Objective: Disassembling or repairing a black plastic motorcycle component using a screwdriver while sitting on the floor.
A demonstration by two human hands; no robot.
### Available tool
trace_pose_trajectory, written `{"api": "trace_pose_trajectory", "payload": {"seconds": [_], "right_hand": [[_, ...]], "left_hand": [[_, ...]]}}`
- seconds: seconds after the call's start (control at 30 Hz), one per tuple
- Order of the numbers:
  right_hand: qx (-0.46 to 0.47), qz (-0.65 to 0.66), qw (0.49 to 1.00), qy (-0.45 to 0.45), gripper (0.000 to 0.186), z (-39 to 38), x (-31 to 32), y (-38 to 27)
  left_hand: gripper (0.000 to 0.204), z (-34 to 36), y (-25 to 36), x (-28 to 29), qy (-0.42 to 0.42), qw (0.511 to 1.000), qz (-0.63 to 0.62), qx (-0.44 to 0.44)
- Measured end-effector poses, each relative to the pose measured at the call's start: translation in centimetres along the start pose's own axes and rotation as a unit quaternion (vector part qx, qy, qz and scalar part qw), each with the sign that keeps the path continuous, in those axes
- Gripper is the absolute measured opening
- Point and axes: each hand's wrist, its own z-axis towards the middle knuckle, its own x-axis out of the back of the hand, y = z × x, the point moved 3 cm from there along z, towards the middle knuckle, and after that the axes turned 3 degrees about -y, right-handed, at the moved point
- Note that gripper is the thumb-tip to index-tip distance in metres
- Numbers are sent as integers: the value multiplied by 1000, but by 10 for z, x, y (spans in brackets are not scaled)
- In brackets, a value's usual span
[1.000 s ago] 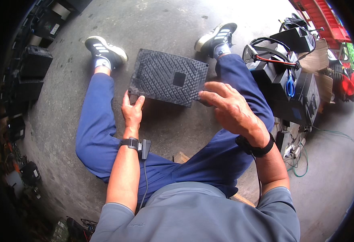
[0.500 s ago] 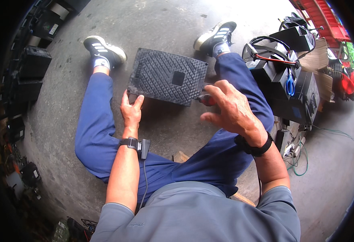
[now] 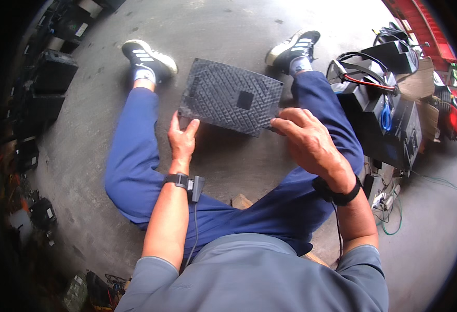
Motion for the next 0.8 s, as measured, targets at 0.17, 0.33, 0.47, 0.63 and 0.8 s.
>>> {"api": "trace_pose_trajectory", "payload": {"seconds": [0.17,0.33,0.47,0.63,0.8], "right_hand": [[-148,-31,986,-68,48,1,5,-6],[-65,-50,996,-30,44,1,0,-5],[-48,-42,996,69,40,6,8,-15],[-61,6,998,14,39,1,-1,-2],[-56,-11,996,63,36,3,9,-14]], "left_hand": [[56,-3,4,-3,0,1000,-10,14],[58,-2,3,-1,-2,1000,0,20],[58,-2,4,-2,-2,1000,-7,21],[57,1,0,-1,-2,1000,21,-5],[56,1,-6,2,-12,999,32,-14]]}}
